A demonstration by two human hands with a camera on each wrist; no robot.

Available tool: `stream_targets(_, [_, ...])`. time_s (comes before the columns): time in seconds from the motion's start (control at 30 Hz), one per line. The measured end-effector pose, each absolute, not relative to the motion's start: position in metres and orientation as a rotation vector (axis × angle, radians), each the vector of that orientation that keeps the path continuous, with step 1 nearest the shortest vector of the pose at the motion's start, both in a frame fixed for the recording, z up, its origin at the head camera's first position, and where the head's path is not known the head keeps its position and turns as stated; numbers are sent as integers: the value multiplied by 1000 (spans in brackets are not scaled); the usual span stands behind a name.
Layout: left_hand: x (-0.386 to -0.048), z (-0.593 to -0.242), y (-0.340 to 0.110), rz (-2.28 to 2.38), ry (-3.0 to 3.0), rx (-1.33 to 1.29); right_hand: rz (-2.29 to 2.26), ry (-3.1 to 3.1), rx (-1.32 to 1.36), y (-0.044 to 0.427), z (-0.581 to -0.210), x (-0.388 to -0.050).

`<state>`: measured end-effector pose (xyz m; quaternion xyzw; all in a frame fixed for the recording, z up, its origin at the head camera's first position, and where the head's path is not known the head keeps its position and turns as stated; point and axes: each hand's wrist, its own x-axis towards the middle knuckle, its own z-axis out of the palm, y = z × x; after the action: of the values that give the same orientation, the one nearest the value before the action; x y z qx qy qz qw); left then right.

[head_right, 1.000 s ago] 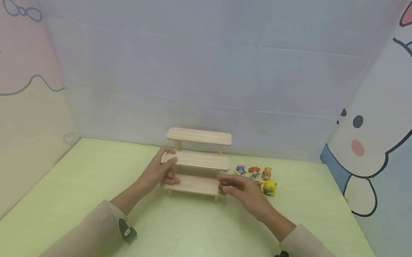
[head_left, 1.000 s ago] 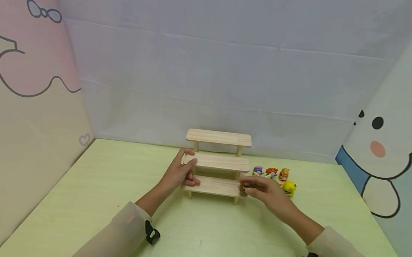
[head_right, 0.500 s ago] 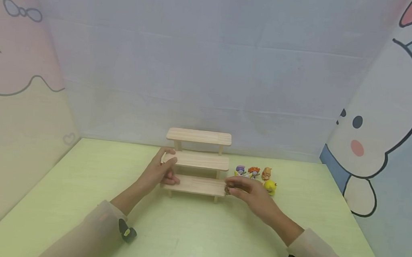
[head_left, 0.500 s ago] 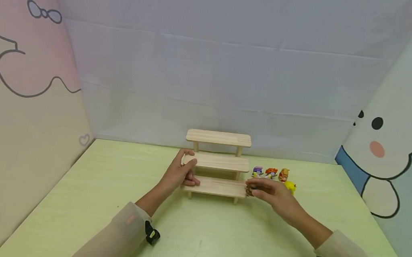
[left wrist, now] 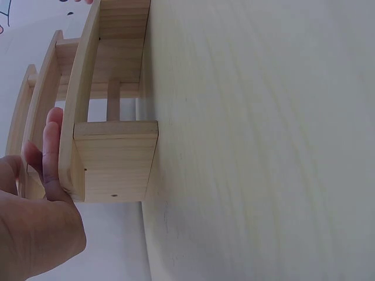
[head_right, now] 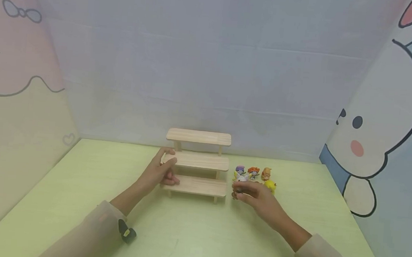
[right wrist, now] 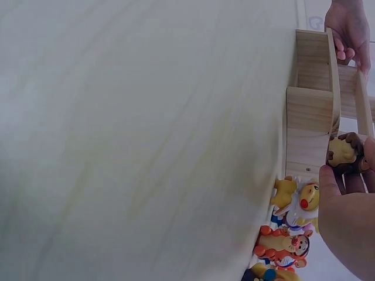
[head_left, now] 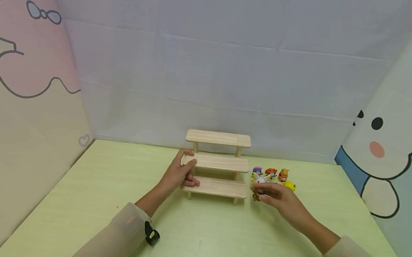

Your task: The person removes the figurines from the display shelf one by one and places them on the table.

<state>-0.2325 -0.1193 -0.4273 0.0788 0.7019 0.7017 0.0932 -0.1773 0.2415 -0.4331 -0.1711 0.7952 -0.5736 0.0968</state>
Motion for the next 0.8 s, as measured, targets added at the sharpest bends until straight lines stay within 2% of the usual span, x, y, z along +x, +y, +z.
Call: stream_targets(0.8, [-231, -425, -120, 2068, 2104, 214, -1653, 2332, -515, 251, -451, -173])
